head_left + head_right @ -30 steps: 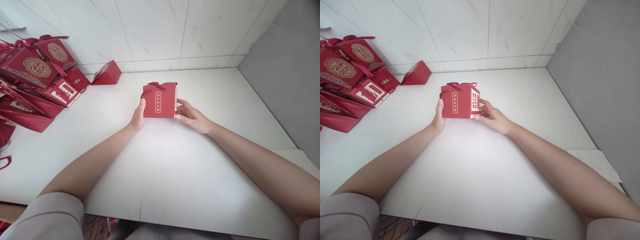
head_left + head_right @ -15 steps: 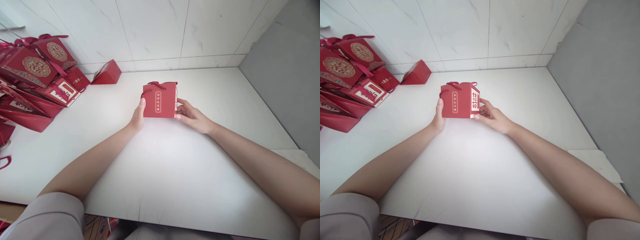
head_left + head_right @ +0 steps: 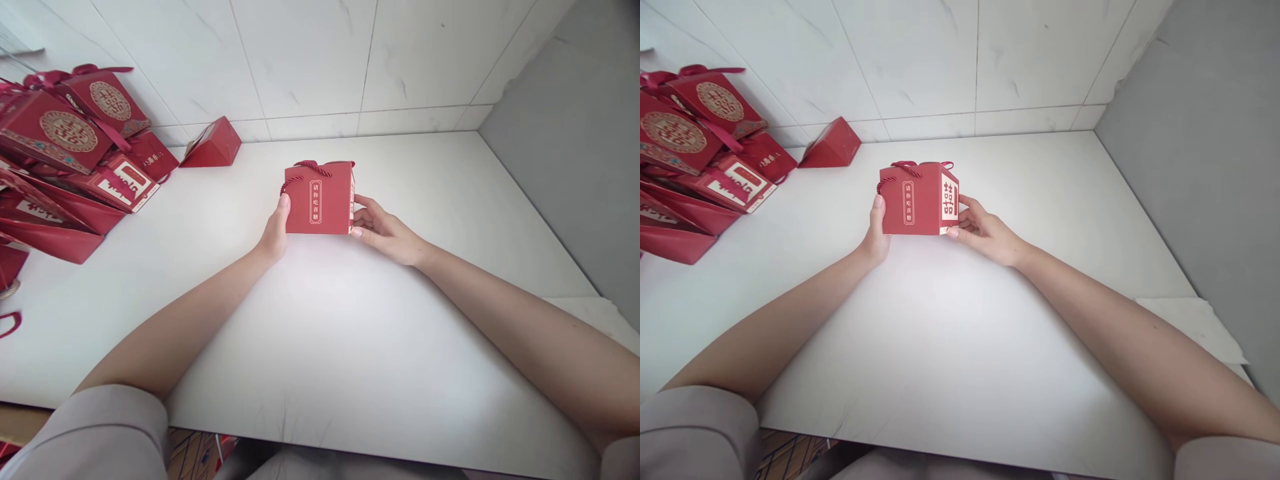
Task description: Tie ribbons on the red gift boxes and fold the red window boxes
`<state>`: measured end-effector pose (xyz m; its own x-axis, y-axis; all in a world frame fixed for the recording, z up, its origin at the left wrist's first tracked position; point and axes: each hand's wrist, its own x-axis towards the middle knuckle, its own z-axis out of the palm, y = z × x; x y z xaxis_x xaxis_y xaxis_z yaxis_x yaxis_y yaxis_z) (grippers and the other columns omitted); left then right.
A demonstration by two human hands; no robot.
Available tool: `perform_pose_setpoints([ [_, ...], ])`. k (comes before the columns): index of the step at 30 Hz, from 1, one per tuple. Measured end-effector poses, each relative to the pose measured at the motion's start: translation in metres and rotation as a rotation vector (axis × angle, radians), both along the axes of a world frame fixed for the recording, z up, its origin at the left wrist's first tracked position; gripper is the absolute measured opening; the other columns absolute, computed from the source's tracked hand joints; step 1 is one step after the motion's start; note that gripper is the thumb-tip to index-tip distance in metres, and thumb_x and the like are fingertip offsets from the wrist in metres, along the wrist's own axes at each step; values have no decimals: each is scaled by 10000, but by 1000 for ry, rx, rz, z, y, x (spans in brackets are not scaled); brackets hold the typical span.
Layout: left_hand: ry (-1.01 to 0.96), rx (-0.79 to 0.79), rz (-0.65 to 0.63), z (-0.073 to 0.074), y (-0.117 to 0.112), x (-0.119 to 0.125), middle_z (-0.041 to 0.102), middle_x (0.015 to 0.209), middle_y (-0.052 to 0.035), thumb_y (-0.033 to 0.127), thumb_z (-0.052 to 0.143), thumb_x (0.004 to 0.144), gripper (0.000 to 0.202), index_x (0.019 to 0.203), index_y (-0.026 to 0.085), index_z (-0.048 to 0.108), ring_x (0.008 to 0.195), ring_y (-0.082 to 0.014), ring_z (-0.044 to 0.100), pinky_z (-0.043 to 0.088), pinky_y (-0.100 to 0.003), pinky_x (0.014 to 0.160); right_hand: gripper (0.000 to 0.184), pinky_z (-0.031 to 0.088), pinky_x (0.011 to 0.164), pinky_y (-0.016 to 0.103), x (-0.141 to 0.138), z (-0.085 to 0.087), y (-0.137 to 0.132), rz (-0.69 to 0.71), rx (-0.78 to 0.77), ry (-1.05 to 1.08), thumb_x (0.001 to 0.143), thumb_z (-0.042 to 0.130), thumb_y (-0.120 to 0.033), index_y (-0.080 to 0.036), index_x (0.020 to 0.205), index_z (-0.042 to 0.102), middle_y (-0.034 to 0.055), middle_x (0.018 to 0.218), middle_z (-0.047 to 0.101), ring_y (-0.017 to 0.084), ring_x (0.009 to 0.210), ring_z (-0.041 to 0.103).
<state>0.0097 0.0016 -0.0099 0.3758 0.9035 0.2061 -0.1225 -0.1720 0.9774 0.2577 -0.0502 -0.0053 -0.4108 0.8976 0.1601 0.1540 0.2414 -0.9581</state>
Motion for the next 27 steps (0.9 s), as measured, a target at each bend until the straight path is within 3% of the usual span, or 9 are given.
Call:
perform_pose_setpoints([
  [7,17,88,31,5,-2,2,686,1267,-28,718,299,960,641,1267,273,642,1415,-314,480,455,-487,1153,808,480,1037,489,0,1,0,-7,1,-6,874,643,-629,-271,1518,311,105,1198,660,276,1111,637],
  [19,18,33,16,13,-7,7,686,1279,-32,761,309,929,677,1271,270,626,1377,-325,522,455,-506,1152,790,480,1037,474,1,-1,1,-2,14,-12,887,642,-611,-270,1517,310,100,1213,666,272,1129,632],
  [27,18,42,-7,14,-9,8,679,1298,-22,747,267,945,679,1264,279,641,1439,-316,448,447,-501,1163,805,484,1030,463,1,0,1,-2,16,-19,884,634,-625,-262,1522,304,101,1202,662,270,1127,630],
])
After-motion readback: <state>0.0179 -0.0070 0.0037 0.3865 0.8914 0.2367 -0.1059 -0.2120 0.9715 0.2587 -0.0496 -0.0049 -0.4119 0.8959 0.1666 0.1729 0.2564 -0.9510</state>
